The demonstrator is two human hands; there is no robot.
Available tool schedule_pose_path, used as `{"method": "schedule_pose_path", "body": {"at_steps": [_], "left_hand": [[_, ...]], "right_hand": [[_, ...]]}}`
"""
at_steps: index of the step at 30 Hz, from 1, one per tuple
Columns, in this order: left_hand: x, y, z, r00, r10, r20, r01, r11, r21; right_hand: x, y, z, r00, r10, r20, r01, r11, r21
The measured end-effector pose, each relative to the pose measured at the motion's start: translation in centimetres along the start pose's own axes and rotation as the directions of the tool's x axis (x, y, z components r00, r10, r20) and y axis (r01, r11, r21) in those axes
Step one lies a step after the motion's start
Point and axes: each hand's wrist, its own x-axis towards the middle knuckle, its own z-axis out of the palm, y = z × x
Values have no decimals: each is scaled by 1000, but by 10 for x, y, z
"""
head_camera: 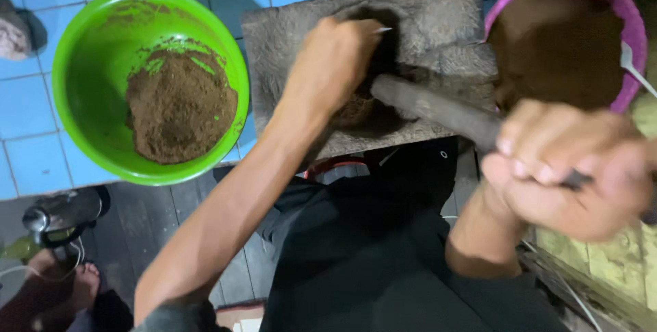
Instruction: The person uses a pestle and mortar to grind a brown substance. They repeatedly press and rotate the pestle against the material in the mortar while occasionally using a spoon to gather the ground material.
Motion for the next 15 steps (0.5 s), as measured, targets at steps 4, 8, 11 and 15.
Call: {"method": "schedule_pose_path", "body": {"at_steps": [4, 8, 11, 15], "left_hand": [[11, 4, 34, 986, 92, 136, -97, 995, 24], [-4, 2, 17, 969, 173, 174, -192, 976, 98], [-28, 5, -2, 984, 158, 84, -166, 982, 92], [-41, 8, 2, 980, 196, 41, -192, 978, -82]], "right_hand": [[-26, -45, -48, 975, 171, 145, -109, 927, -360], [-50, -2, -42, 973, -81, -218, 36, 978, -204], [-56, 15, -45, 916, -241, -320, 188, 964, -187], [-79, 19, -74, 934, -210, -290, 140, 959, -246]]}}
